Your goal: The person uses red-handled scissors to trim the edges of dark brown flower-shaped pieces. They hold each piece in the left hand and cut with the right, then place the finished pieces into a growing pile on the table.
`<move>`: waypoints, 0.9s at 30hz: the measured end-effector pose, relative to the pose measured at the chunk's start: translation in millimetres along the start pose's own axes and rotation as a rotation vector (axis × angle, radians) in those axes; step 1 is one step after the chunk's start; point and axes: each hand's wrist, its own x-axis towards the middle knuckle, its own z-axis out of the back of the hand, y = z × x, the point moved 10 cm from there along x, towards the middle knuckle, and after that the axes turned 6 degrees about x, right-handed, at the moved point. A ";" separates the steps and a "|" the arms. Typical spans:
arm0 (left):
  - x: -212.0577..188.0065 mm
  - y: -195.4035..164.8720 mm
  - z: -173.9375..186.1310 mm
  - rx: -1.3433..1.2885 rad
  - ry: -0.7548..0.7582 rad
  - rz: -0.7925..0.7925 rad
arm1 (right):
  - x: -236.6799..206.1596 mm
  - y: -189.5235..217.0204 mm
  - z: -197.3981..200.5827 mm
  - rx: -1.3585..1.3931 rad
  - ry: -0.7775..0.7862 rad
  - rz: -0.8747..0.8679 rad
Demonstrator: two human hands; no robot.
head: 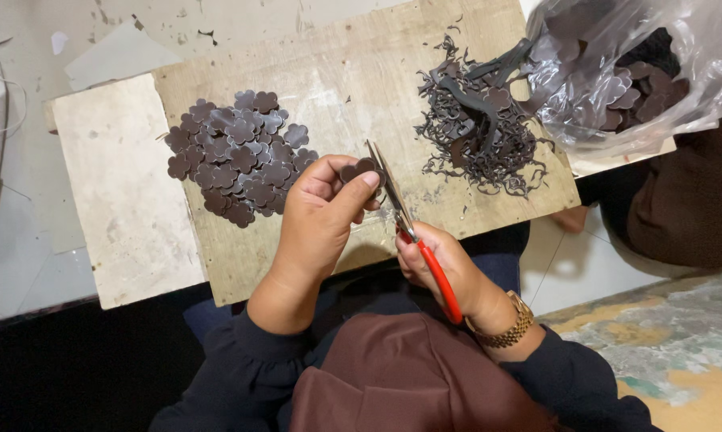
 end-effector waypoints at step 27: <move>-1.9 -9.8 -5.1 -0.031 -0.013 -0.050 | -1.6 3.1 -3.7 0.091 0.035 0.026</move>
